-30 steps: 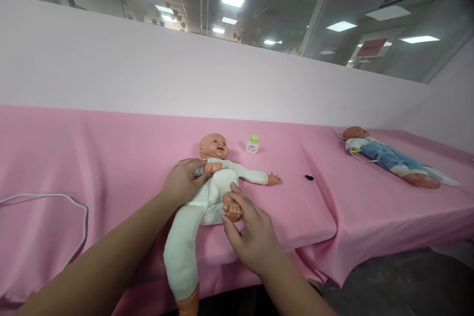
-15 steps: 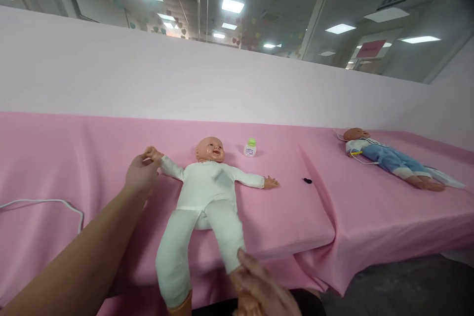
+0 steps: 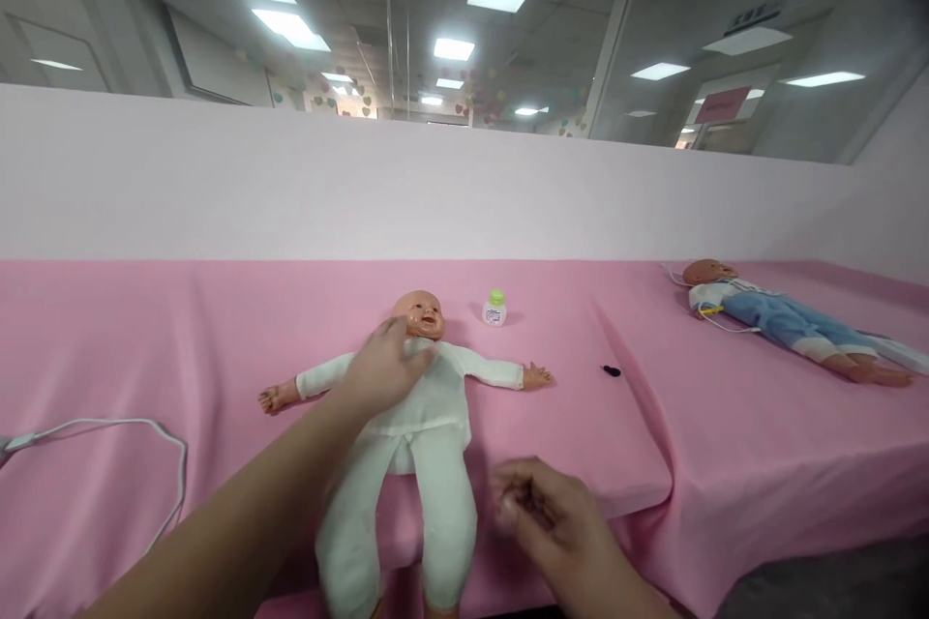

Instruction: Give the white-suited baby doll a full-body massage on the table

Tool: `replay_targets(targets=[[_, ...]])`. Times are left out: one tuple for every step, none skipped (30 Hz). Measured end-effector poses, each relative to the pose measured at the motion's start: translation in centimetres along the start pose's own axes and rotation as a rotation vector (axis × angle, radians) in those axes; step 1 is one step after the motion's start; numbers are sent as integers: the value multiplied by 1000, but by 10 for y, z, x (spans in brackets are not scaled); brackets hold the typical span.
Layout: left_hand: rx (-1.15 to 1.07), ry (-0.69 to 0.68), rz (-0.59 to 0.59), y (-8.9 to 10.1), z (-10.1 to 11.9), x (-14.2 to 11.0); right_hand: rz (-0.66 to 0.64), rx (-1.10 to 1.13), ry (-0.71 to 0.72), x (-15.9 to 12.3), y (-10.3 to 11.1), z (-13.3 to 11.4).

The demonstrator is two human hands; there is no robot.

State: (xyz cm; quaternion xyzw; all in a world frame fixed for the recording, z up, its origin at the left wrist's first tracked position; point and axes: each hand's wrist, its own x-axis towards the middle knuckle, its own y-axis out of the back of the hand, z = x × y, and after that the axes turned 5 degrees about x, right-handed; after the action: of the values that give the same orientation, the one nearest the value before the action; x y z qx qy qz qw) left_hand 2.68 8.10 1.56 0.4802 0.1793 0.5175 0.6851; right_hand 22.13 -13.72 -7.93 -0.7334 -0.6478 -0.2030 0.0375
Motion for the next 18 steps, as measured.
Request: replay_targets(targets=[[-12,-6,-18,-7,4,6,72,57,-59,14,2,2],[-15,-11,-23,-14,7,10,129,119,-116,27,2,4],[-9,-11,-23,-21,7,13,189,195,-174,40,1,6],[2,-4,-24,-26,6,15,210,292,-237,52,-2,7],[18,10,-22,-32,3,16,182,406,-310,63,-5,6],[33,33,-19,-36,-1,15,128,520,-387,74,-9,4],[43,63,-14,-40,-5,15,46,627,-457,85,-13,1],[48,95,-8,-42,-9,13,-38,713,-517,95,-18,-3],[45,124,1,-44,-13,13,-64,755,-553,106,-24,-7],[33,147,7,-45,-17,12,-71,786,-560,117,-29,-11],[11,166,9,-45,-21,12,-40,802,-567,128,-35,-13],[-15,182,10,-45,-23,13,-10,814,-582,140,-41,-13],[-40,200,16,-45,-26,14,10,824,-606,151,-46,-11],[-58,220,28,-44,-28,15,25,826,-637,162,-52,-7],[-67,241,44,-43,-30,17,26,822,-664,172,-56,-3],[-73,260,63,-42,-31,18,18,807,-679,182,-60,2],[-84,277,81,-41,-33,20,11,776,-678,191,-62,7],[-110,297,97,-40,-35,21,8,725,-656,199,-63,11]])
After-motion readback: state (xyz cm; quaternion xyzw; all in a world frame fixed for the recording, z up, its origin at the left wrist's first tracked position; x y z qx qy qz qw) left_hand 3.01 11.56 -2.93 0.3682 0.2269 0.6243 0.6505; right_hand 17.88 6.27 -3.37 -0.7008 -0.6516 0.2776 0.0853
